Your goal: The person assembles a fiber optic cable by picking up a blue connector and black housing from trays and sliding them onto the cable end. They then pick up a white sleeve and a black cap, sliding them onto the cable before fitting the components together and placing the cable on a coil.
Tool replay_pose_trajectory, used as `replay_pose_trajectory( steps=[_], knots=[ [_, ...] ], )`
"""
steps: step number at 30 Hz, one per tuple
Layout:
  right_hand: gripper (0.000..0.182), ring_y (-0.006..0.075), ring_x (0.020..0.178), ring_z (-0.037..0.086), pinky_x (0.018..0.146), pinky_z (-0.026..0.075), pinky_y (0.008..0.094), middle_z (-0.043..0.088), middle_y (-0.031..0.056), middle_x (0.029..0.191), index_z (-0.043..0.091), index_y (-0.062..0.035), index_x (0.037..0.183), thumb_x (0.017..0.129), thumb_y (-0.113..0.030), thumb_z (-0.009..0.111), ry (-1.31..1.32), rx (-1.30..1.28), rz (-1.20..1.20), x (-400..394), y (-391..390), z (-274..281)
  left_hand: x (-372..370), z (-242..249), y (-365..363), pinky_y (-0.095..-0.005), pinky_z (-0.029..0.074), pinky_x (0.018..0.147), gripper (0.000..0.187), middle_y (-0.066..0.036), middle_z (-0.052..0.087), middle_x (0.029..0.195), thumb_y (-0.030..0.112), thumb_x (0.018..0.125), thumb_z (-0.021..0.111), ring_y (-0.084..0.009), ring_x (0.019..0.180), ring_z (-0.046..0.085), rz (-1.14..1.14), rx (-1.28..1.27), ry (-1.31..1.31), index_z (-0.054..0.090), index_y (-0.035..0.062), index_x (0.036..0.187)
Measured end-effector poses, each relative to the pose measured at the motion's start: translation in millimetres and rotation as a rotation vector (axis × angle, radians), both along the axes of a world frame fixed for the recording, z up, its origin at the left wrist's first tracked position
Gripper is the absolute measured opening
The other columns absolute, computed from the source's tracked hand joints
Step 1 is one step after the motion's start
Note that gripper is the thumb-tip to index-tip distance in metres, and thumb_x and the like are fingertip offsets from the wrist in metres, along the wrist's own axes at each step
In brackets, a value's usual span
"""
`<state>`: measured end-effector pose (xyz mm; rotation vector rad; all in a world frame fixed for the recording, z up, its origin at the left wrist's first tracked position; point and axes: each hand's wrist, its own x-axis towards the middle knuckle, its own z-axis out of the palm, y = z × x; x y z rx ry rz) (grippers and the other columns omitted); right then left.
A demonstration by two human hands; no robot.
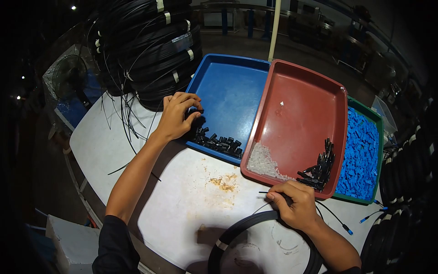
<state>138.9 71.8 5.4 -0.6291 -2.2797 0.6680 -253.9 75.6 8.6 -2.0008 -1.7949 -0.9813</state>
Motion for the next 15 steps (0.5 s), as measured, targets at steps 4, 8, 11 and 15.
replay_pose_trajectory(
  steps=[4,8,11,15],
  knots=[
    [0.007,0.0223,0.061,0.064,0.058,0.049,0.0321,0.07,0.0126,0.077,0.073,0.002,0.089,0.087,-0.005,0.075,-0.003,-0.01,-0.017,0.7,-0.9,3.4,11.3,5.7,-7.1,-0.0367,0.036,0.098,0.014,-0.002,0.073,0.109,0.009,0.085,0.077,-0.0209,0.112,0.06,-0.046,-0.043,0.019,0.075,0.0104,0.099],
    [0.007,0.0253,0.065,0.066,0.061,0.05,0.0351,0.07,0.0129,0.079,0.072,0.002,0.09,0.088,-0.004,0.074,-0.013,0.021,-0.001,2.7,-4.1,2.0,10.5,8.3,-12.0,-0.0372,0.045,0.09,0.013,-0.006,0.075,0.099,0.005,0.085,0.077,-0.0242,0.099,0.067,-0.063,0.022,-0.036,0.074,0.0076,0.098],
    [0.006,0.0275,0.068,0.067,0.065,0.051,0.0367,0.07,0.0134,0.08,0.072,0.0018,0.09,0.087,-0.003,0.073,-0.028,0.041,0.012,4.0,-4.7,0.7,-6.4,14.8,-7.5,-0.0386,0.055,0.079,0.02,-0.011,0.076,0.091,-0.006,0.08,0.075,-0.0296,0.089,0.069,-0.078,0.04,-0.148,0.074,0.0052,0.096],
    [0.006,0.0277,0.067,0.066,0.065,0.051,0.0369,0.07,0.0137,0.079,0.072,0.002,0.09,0.087,-0.003,0.074,-0.011,0.069,0.043,2.0,-3.8,-0.3,-19.2,27.1,-14.8,-0.039,0.052,0.084,0.017,-0.011,0.075,0.092,0.002,0.083,0.077,-0.0285,0.091,0.068,0.04,-0.127,-0.046,0.077,0.0087,0.098]
  ],
)
